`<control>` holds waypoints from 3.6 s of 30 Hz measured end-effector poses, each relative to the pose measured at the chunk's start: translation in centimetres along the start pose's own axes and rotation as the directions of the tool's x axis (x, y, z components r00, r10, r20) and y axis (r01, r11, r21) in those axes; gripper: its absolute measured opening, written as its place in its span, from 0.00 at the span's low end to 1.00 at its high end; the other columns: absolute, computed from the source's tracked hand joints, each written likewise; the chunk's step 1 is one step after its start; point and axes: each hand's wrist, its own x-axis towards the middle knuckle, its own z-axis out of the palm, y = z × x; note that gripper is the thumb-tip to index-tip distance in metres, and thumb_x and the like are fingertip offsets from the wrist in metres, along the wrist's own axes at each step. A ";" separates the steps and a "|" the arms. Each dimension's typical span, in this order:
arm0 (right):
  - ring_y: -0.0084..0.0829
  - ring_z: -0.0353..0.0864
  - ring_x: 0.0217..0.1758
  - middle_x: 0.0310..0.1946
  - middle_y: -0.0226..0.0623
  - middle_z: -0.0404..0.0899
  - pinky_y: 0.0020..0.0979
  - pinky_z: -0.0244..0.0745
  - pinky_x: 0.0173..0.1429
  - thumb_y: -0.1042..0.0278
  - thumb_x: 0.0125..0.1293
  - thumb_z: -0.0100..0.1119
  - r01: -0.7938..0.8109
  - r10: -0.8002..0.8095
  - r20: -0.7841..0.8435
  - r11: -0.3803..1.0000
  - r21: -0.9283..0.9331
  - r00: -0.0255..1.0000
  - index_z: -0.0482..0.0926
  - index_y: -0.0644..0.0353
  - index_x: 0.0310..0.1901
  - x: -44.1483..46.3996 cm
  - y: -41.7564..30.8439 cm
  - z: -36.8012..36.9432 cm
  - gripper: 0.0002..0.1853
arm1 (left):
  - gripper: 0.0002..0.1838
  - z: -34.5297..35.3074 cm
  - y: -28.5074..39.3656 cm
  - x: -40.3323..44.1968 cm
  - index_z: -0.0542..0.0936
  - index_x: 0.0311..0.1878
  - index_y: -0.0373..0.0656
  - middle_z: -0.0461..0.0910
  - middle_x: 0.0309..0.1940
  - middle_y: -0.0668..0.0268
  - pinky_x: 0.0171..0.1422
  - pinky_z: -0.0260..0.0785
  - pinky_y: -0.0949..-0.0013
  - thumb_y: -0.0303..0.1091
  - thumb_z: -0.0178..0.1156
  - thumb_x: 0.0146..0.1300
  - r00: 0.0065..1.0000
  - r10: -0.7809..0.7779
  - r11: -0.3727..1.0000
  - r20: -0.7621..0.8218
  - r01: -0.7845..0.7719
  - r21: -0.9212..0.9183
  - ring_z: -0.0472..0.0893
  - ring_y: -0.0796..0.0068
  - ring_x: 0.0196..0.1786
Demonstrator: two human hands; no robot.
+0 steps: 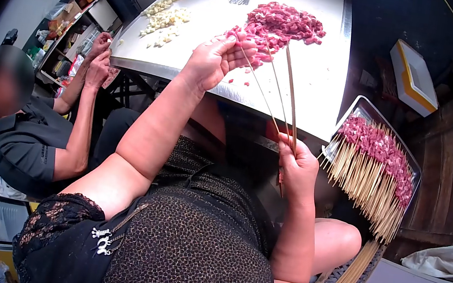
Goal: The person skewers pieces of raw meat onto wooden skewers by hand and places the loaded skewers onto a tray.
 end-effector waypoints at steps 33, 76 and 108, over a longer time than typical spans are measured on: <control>0.09 0.59 0.19 0.19 0.17 0.67 0.14 0.53 0.22 0.74 0.64 0.55 0.004 -0.003 -0.040 1.000 0.017 0.999 0.80 0.64 0.43 0.0 -0.4 0.4 0.08 | 0.13 1.7 -0.5 -0.9 0.67 0.50 0.31 0.77 0.41 0.49 0.54 0.74 0.60 0.29 0.39 0.70 0.993 -0.031 0.999 0.117 0.033 -0.008 0.79 0.59 0.46; 0.11 0.56 0.14 0.17 0.20 0.67 0.15 0.48 0.18 0.70 0.64 0.56 -0.192 0.165 0.108 0.919 0.344 0.980 0.77 0.64 0.46 1.0 -0.5 2.5 0.11 | 0.16 3.8 -5.4 -1.8 0.69 0.39 0.33 0.77 0.36 0.53 0.56 0.69 0.59 0.32 0.32 0.68 0.965 0.200 0.975 0.168 -0.213 0.065 0.79 0.63 0.43; 0.10 0.60 0.18 0.20 0.20 0.68 0.14 0.53 0.20 0.72 0.65 0.54 -0.204 0.168 0.145 0.934 0.292 0.975 0.78 0.65 0.46 2.5 0.0 2.0 0.10 | 0.17 0.9 1.8 2.9 0.71 0.51 0.31 0.78 0.45 0.51 0.51 0.76 0.66 0.35 0.42 0.71 0.987 -0.109 0.983 0.120 0.089 0.160 0.80 0.66 0.46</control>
